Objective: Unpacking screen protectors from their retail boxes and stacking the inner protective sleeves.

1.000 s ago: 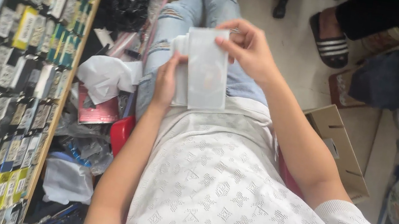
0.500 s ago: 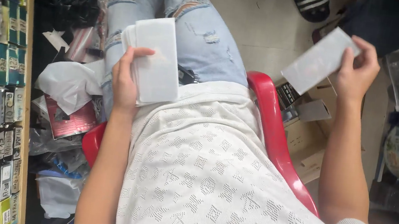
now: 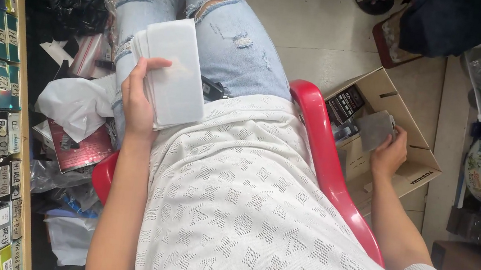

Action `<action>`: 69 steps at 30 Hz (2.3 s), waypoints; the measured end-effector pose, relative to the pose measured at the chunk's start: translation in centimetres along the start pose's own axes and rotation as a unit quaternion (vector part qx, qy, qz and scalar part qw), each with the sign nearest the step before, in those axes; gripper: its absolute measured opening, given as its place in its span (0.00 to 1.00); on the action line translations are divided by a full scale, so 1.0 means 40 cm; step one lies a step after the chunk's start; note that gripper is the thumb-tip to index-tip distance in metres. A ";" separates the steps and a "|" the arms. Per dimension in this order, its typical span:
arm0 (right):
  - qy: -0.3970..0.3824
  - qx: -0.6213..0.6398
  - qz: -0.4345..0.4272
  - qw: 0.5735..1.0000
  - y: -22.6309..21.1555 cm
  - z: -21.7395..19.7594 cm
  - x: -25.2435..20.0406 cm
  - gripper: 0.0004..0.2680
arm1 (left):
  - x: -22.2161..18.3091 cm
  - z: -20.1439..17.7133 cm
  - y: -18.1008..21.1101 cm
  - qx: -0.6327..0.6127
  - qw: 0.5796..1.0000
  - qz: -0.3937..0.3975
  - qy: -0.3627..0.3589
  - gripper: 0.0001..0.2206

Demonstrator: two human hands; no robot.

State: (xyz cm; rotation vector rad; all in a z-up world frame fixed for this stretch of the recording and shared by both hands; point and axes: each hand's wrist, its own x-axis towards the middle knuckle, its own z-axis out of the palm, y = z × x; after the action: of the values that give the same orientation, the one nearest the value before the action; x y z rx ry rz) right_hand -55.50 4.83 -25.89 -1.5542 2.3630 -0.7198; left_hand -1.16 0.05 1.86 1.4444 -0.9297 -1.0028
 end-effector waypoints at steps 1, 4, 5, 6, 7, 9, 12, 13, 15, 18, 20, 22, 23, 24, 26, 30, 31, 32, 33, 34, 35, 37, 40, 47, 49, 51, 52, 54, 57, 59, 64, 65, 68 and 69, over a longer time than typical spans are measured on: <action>0.013 -0.009 0.018 1.000 0.044 0.022 -0.002 0.10 | 0.000 0.000 0.001 -0.002 1.000 -0.002 -0.001 0.20; 0.034 -0.039 0.045 0.998 0.144 0.088 0.001 0.07 | 0.001 0.001 -0.002 -0.001 1.000 -0.005 -0.001 0.20; 0.044 -0.060 0.055 0.996 0.172 0.111 0.004 0.05 | 0.002 0.001 -0.004 0.000 1.000 -0.006 0.000 0.20; 0.043 -0.060 0.055 0.996 0.182 0.126 0.002 0.05 | -0.002 0.001 -0.001 0.001 1.000 -0.007 0.001 0.20; 0.049 -0.048 0.056 0.996 0.191 0.141 0.003 0.05 | -0.004 0.002 0.004 0.001 1.000 -0.007 -0.001 0.20; 0.054 -0.035 0.056 0.996 0.195 0.167 0.012 0.04 | -0.004 0.005 0.007 0.002 1.000 -0.008 0.000 0.20; 0.047 -0.006 0.091 0.995 0.189 0.199 0.022 0.03 | -0.003 0.003 0.002 0.007 1.000 -0.006 -0.001 0.20; 0.045 -0.004 0.107 0.993 0.188 0.211 0.022 0.04 | -0.002 0.001 0.000 0.014 1.000 -0.006 -0.002 0.20; 0.042 -0.005 0.123 0.992 0.187 0.230 0.034 0.04 | 0.000 0.000 -0.002 0.020 1.000 -0.009 -0.003 0.20; 0.076 0.011 0.198 0.977 0.163 0.231 0.035 0.08 | -0.008 0.001 -0.001 0.016 1.000 -0.007 -0.011 0.20; 0.069 0.078 0.277 0.955 0.112 0.207 0.043 0.25 | -0.011 0.012 0.007 0.029 0.999 -0.010 -0.020 0.20; 0.048 0.085 0.285 0.954 0.034 0.160 0.005 0.26 | -0.015 0.012 0.020 0.043 0.998 -0.016 -0.031 0.20; 0.034 0.100 0.289 0.951 -0.005 0.135 -0.002 0.27 | -0.012 0.017 0.027 0.054 0.998 -0.011 -0.042 0.19; 0.032 0.091 0.292 0.952 0.011 0.120 -0.001 0.27 | -0.010 0.025 0.022 0.053 0.997 -0.019 -0.043 0.19; 0.017 0.103 0.314 0.944 0.027 0.110 -0.003 0.28 | -0.003 0.028 0.020 0.048 0.997 -0.027 -0.057 0.19; 0.003 0.066 0.370 0.927 0.088 0.123 -0.004 0.26 | 0.029 0.030 0.033 0.028 0.997 -0.048 -0.061 0.16; -0.014 0.112 0.365 0.924 0.120 0.134 -0.003 0.26 | 0.041 0.031 0.040 0.025 0.997 -0.046 -0.063 0.16; -0.031 0.158 0.360 0.919 0.153 0.144 -0.002 0.26 | 0.053 0.033 0.046 0.023 0.997 -0.044 -0.066 0.15; -0.030 0.152 0.364 0.918 0.044 0.083 0.006 0.26 | 0.064 0.040 0.049 0.021 0.996 -0.051 -0.069 0.15; -0.064 0.198 0.341 0.917 -0.066 0.025 0.016 0.23 | 0.075 0.046 0.052 0.015 0.996 -0.055 -0.071 0.15; -0.100 0.247 0.316 0.911 -0.183 -0.021 0.029 0.20 | 0.086 0.048 0.057 0.012 0.996 -0.058 -0.071 0.15; -0.145 0.276 0.293 0.904 -0.411 -0.131 0.053 0.18 | 0.117 0.056 0.073 0.011 0.995 -0.061 -0.074 0.14; -0.245 0.311 0.246 0.884 -0.640 -0.232 0.051 0.17 | 0.156 0.059 0.096 0.014 0.995 -0.058 -0.085 0.14; -0.304 0.139 0.039 0.942 -0.848 -0.307 0.009 0.16 | 0.198 0.078 0.102 -0.015 0.994 -0.073 -0.074 0.13; -0.296 0.141 -0.030 0.944 -0.816 -0.295 -0.021 0.17 | 0.199 0.083 0.105 -0.016 0.995 -0.077 -0.067 0.12; -0.290 0.143 -0.101 0.941 -0.802 -0.292 -0.032 0.18 | 0.197 0.087 0.105 -0.019 0.995 -0.081 -0.056 0.12; -0.300 0.137 -0.100 0.939 -0.806 -0.293 -0.032 0.18 | 0.196 0.086 0.106 -0.014 0.995 -0.070 -0.071 0.11; -0.320 0.130 -0.113 0.932 -0.812 -0.289 -0.028 0.18 | 0.199 0.092 0.106 -0.010 0.996 -0.058 -0.069 0.11; -0.329 0.119 -0.069 0.934 -0.801 -0.292 -0.030 0.16 | 0.184 0.091 0.092 -0.021 0.997 -0.068 -0.034 0.11; -0.340 0.100 0.001 0.935 -0.774 -0.292 -0.029 0.17 | 0.162 0.077 0.070 -0.044 0.996 -0.079 -0.001 0.13; -0.339 0.104 -0.022 0.935 -0.904 -0.313 -0.013 0.16 | 0.136 0.043 0.077 -0.019 0.994 -0.102 0.030 0.13; -0.331 0.082 -0.014 0.940 -0.925 -0.318 -0.016 0.16 | 0.129 0.037 0.069 -0.018 0.993 -0.108 0.034 0.13; -0.304 0.065 -0.094 0.946 -0.917 -0.297 -0.008 0.18 | 0.129 0.023 0.054 -0.044 0.996 -0.082 0.018 0.13; -0.303 0.067 -0.091 0.946 -0.923 -0.304 -0.008 0.18 | 0.122 0.019 0.047 -0.042 0.996 -0.081 0.016 0.13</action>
State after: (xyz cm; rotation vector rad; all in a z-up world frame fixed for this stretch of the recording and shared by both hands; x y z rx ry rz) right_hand -31.26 -3.32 3.38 -1.6506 1.7069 -0.3495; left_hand -0.27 -4.97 3.27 1.4787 -0.7475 -1.1223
